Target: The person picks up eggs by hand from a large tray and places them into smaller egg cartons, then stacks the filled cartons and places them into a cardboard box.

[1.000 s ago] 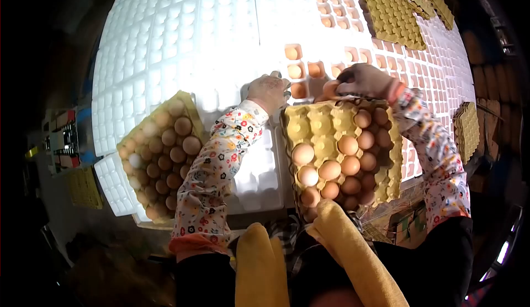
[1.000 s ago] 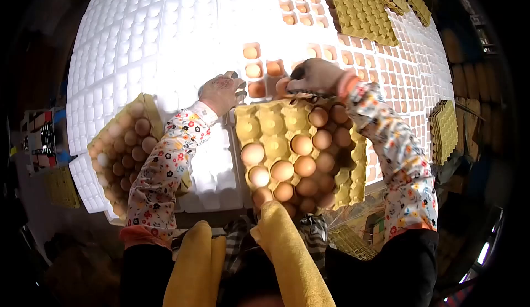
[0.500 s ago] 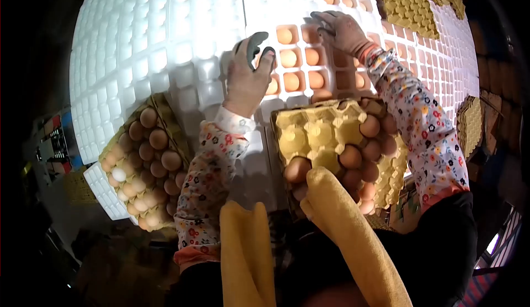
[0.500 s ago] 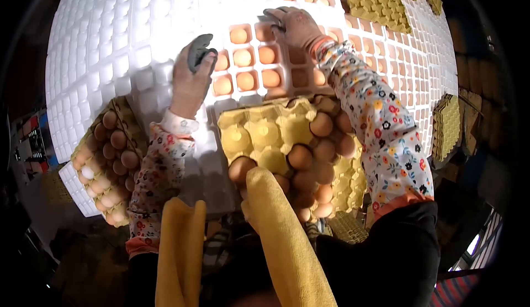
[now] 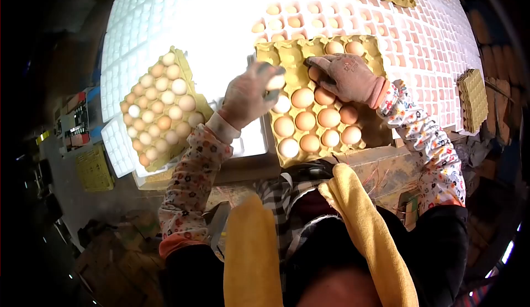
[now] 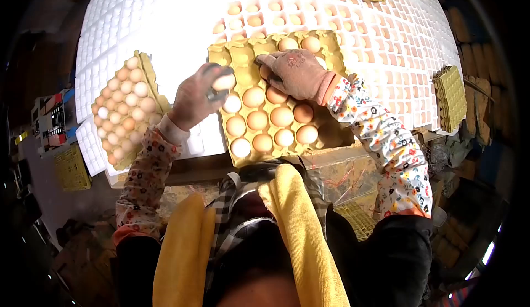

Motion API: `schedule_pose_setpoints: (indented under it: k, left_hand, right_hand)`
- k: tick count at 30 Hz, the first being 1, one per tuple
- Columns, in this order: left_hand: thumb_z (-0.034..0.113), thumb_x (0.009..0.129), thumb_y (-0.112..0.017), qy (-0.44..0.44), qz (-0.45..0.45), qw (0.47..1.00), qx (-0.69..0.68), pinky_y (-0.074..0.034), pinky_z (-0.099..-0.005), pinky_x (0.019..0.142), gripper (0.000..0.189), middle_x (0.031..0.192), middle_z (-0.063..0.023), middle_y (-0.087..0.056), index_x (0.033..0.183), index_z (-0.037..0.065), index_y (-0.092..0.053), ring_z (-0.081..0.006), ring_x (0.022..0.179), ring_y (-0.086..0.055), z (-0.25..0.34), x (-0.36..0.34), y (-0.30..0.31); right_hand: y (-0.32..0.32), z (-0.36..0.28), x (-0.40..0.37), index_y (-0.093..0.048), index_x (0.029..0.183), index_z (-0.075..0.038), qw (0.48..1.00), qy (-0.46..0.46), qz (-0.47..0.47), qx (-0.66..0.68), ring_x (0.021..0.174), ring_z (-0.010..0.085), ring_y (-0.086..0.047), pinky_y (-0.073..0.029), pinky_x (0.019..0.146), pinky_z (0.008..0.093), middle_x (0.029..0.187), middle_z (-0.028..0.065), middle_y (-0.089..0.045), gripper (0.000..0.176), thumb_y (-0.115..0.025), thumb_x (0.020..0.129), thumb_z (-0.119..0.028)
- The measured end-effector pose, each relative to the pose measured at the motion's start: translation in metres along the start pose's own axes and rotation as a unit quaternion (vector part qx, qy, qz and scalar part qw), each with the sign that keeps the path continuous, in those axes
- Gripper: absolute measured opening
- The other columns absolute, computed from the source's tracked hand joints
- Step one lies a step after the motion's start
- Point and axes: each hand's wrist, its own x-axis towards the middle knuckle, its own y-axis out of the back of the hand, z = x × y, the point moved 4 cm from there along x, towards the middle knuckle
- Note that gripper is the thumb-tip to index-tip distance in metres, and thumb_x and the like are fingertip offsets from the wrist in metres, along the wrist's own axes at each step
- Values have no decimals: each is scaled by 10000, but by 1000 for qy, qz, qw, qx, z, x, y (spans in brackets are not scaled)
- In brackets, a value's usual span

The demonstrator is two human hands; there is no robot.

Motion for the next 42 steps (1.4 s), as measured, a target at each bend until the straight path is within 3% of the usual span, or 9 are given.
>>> schedule_pose_setpoints:
  k: [3, 5, 11, 17, 19, 23, 28, 30, 42]
  left_hand:
    - [185, 882, -570, 247, 206, 828, -460, -546, -299, 712, 364, 980, -90, -620, 1184, -17, -561, -205, 801, -633, -9, -22, 19]
    - [279, 909, -539, 241, 175, 778, -553, -544, -287, 685, 383, 959, -94, -626, 1160, -8, -570, -183, 784, -634, -22, -32, 15]
    - [387, 804, -686, 134, -105, 977, 131, -495, -376, 865, 471, 1038, -226, -602, 1113, 34, -649, -299, 968, -623, 22, -27, -16]
    - [175, 888, -619, 232, 39, 763, -602, -556, -275, 766, 367, 1097, -128, -629, 1227, 43, -574, -204, 859, -659, 1, -69, 11]
    - [191, 881, -621, 192, -42, 881, -429, -534, -315, 847, 396, 1173, -130, -598, 1262, 112, -552, -242, 942, -639, 16, -68, 15]
    - [367, 885, -588, 44, -233, 925, 296, -473, -353, 927, 400, 1271, -139, -531, 1208, 130, -580, -279, 1091, -559, 54, -45, -16]
    - [371, 925, -520, 62, -130, 989, -40, -533, -324, 808, 388, 1252, -161, -554, 1161, 72, -599, -233, 1023, -595, 17, -37, -6]
    - [312, 946, -516, 258, -10, 810, -526, -554, -271, 661, 362, 1047, -138, -632, 1132, 9, -581, -175, 859, -636, -5, -49, -3]
    - [389, 933, -520, 163, -33, 985, -47, -511, -370, 782, 413, 1110, -168, -593, 1103, 25, -614, -271, 907, -606, -133, -11, 90]
  right_hand:
    - [1, 7, -20, -552, 1240, -59, 933, -96, 112, 329, 846, 208, -646, -538, 746, 325, 1018, 97, -662, 390, -562, 905, -257]
    - [-16, 26, -34, -573, 1200, -41, 637, -160, 137, 742, 848, 178, -638, -541, 761, 301, 986, 73, -653, 359, -543, 923, -267]
    - [-24, -40, -9, -599, 1209, -43, 993, -9, 72, 97, 889, 214, -659, -506, 818, 328, 1098, 113, -676, 434, -642, 833, -257]
    - [-23, -29, -15, -575, 1245, -32, 919, -86, -18, 384, 871, 159, -619, -505, 795, 295, 1016, 101, -654, 435, -630, 864, -235]
    - [-14, -20, -34, -576, 1235, -4, 727, -164, 23, 666, 873, 86, -571, -487, 775, 236, 990, 41, -621, 414, -626, 882, -213]
    - [-13, -38, -25, -639, 1134, -56, 923, -46, -109, 365, 884, 141, -608, -500, 821, 298, 1049, 77, -618, 343, -614, 867, -269]
    - [-33, -98, -13, -721, 894, -122, 972, -1, -147, -183, 1009, 335, -517, -477, 792, 392, 1179, 120, -505, 245, -701, 704, -275]
    - [-38, -93, -10, -701, 914, -113, 973, 14, -133, -186, 1024, 338, -499, -472, 801, 391, 1213, 104, -489, 314, -727, 661, -298]
    - [29, -47, 113, -612, 1130, 4, 890, -54, -174, 418, 928, 236, -637, -534, 820, 416, 1096, 147, -618, 595, -780, 710, -382]
